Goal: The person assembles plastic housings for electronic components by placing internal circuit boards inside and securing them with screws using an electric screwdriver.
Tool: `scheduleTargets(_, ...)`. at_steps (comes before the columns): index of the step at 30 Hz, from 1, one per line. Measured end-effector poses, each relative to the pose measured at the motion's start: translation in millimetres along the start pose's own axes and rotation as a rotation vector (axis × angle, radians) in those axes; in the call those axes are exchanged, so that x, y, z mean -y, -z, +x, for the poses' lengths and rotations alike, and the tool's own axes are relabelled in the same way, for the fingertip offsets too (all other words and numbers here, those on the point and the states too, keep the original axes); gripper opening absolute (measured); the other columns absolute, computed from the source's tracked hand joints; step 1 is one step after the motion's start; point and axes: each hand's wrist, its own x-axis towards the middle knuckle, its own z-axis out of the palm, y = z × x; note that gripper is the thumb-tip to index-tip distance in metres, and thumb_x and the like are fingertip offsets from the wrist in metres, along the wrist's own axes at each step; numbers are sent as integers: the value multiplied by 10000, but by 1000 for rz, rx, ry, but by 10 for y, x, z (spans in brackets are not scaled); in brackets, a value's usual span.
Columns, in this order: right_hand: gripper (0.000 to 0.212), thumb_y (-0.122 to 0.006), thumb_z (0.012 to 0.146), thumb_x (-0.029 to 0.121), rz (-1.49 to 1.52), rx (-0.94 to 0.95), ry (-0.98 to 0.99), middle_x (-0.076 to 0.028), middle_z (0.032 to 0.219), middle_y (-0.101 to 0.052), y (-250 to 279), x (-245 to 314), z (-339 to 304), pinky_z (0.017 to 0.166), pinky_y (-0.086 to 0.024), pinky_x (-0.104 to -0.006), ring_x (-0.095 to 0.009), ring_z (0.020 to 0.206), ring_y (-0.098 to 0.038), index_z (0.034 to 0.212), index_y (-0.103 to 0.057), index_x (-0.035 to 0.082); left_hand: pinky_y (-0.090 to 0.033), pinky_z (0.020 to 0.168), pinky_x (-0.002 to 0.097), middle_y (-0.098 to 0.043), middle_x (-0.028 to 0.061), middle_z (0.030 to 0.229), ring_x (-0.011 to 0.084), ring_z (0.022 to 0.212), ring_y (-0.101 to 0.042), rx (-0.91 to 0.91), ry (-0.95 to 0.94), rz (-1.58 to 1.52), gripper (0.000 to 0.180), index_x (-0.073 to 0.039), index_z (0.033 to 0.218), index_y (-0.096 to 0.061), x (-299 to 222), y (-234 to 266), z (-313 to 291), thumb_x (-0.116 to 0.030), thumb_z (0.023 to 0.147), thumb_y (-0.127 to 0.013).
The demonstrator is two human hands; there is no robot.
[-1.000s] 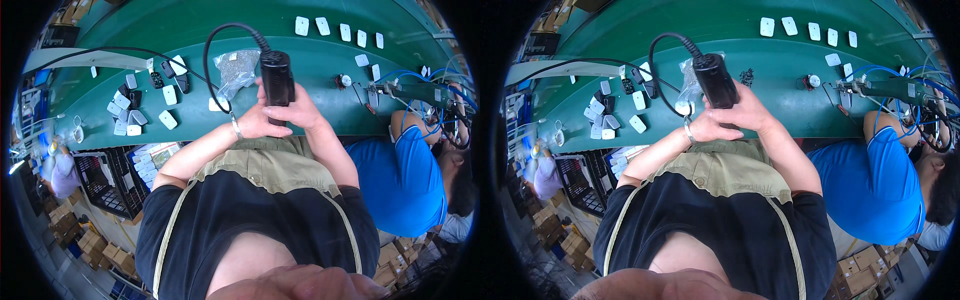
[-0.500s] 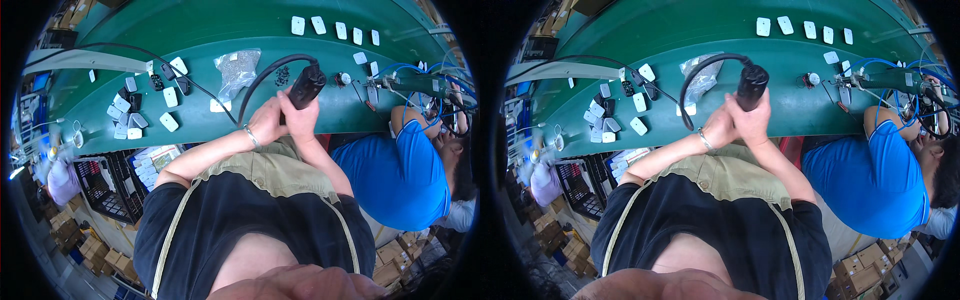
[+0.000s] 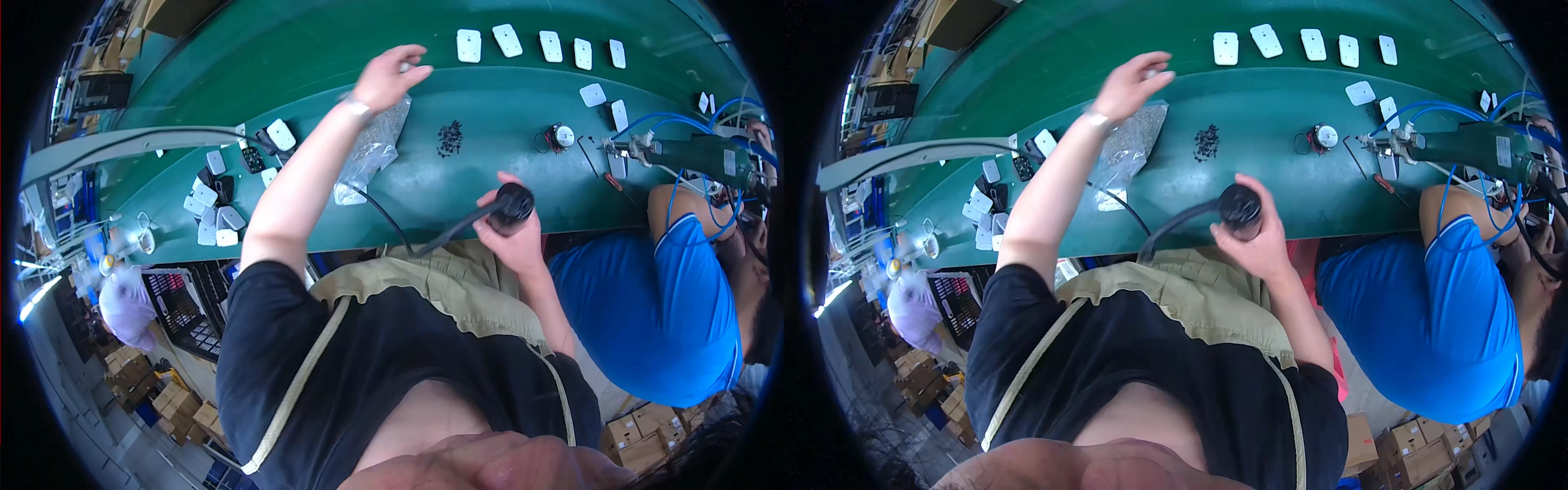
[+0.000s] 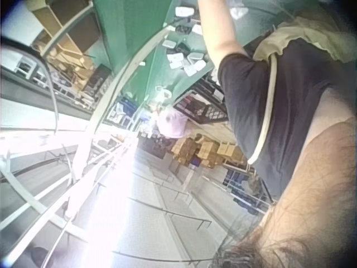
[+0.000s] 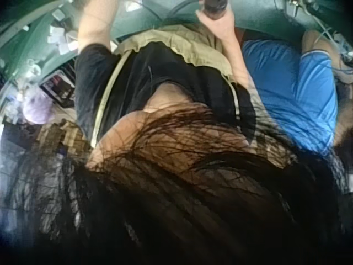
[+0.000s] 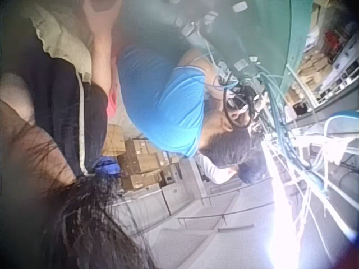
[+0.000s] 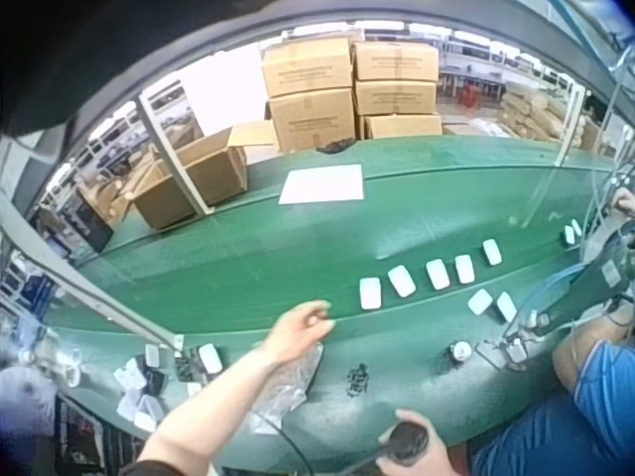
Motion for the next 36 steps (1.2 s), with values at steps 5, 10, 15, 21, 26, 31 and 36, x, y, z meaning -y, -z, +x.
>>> scheduleTargets(5, 653, -698, 617, 66, -80, 103, 13, -70, 939, -541, 83, 35, 26, 782, -424, -268, -135, 846, -544, 1187, -379, 53, -407, 872, 338, -476, 173, 1167, 277, 1042, -493, 77, 284, 280, 706, -47, 1238, -376, 433, -648, 1089, -379, 680, -655)
scheduleTargets(10, 664, -697, 610, 55, -87, 122, -8, -73, 936, -536, 213, 47, 65, 777, -426, -259, -136, 859, -545, 1190, -375, 59, -411, 869, 321, -504, 177, 1133, 264, 1004, -516, 76, 314, 362, 731, -62, 1279, -321, 772, -983, 1511, -326, 693, -668)
scheduleTargets(15, 686, -702, 609, 64, -17, 116, -75, -80, 975, -521, 318, -4, 52, 788, -422, -262, -138, 880, -537, 1204, -359, 68, -430, 831, 308, -569, 129, 1031, 234, 936, -550, 159, 268, 275, 516, -92, 1154, -487, 707, -1033, 1500, -258, 701, -668)
scheduleTargets(21, 683, -707, 611, 70, -3, 117, -81, -83, 1008, -508, 303, -14, 27, 808, -412, -269, -146, 899, -528, 1201, -362, 68, -467, 756, 299, -603, 114, 948, 212, 835, -590, 15, 278, 205, 424, -71, 1053, -544, 697, -1023, 1354, -201, 676, -688)
scheduleTargets(26, 677, -705, 612, 68, 25, 90, -97, -78, 990, -514, 297, -61, -3, 807, -412, -267, -144, 893, -531, 1199, -366, 72, -494, 639, 285, -596, 77, 809, 164, 719, -584, -110, 261, -168, 384, -60, 1007, -559, 569, -1045, 1189, -102, 654, -705)
scheduleTargets(31, 722, -665, 622, -1, -80, 144, 24, -79, 912, -539, 237, -62, 58, 634, -449, -233, -104, 684, -542, 1237, -288, 29, -476, 662, 281, -607, 86, 832, 155, 743, -578, 224, 214, -269, 372, -54, 998, -561, 530, -1475, 672, -122, 661, -705)
scheduleTargets(36, 702, -639, 628, -27, -7, 164, -14, -83, 923, -535, 203, -42, 79, 641, -457, -236, -109, 682, -546, 1234, -289, 22, -480, 717, 267, -615, 86, 865, 155, 785, -583, 246, 311, -118, 334, -31, 1003, -546, 455, -1653, 547, -72, 697, -675)
